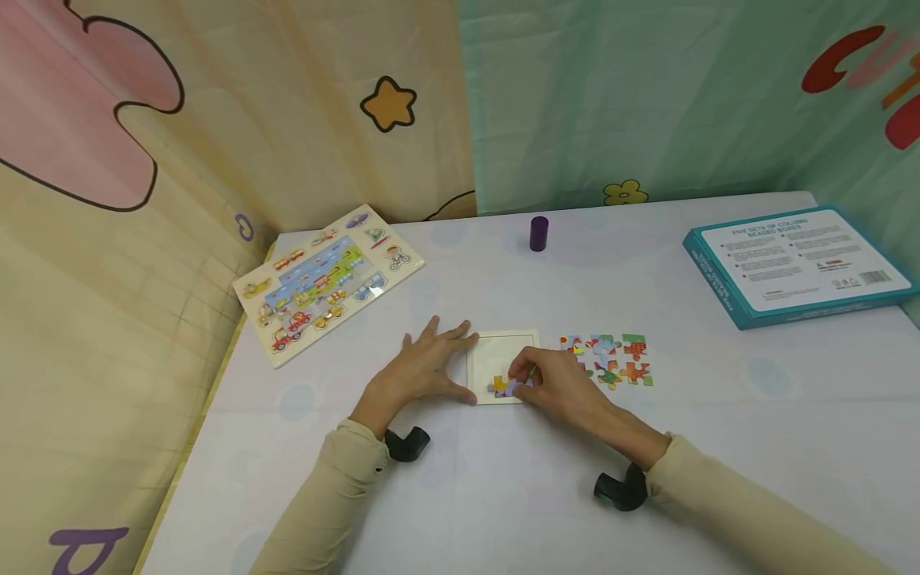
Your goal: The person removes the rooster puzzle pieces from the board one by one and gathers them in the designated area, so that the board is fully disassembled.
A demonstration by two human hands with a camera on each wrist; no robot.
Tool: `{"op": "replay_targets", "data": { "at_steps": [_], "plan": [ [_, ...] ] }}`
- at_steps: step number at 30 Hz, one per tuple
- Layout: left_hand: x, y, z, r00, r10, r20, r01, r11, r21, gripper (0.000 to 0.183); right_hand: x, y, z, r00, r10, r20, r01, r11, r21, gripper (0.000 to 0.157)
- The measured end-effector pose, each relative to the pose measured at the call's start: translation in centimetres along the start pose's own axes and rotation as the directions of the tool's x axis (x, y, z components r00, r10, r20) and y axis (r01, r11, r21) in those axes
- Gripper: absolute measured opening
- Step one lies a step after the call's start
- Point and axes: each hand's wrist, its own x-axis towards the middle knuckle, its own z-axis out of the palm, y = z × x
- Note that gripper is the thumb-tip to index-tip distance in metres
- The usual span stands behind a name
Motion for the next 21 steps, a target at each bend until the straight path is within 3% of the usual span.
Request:
{"op": "replay_targets", "data": {
  "at_steps": [11, 15, 21],
  "plan": [
    [0.0, 0.0, 0.0, 1.0, 0.007, -0.001, -0.007, 1.0, 0.011, 0.1, -0.5, -0.1, -0.8, 1.0, -0.013, -0.018, 0.014, 0.996, 0.091, 0.009],
    [0.0, 0.0, 0.0, 1.0, 0.01, -0.002, -0.01, 1.0, 0.008, 0.1, -1.1, 0.2, -1.8, 0.997, 0.071, -0.004, -0.07, 0.987, 0.147, 0.009],
    [0.0, 0.1, 0.0, 1.0, 0.007, -0.001, -0.007, 1.0, 0.01, 0.1, -3.2, 1.9, -4.2, 0.985, 0.167, -0.032, -0.162, 0.98, 0.117, 0.008]
  ]
}}
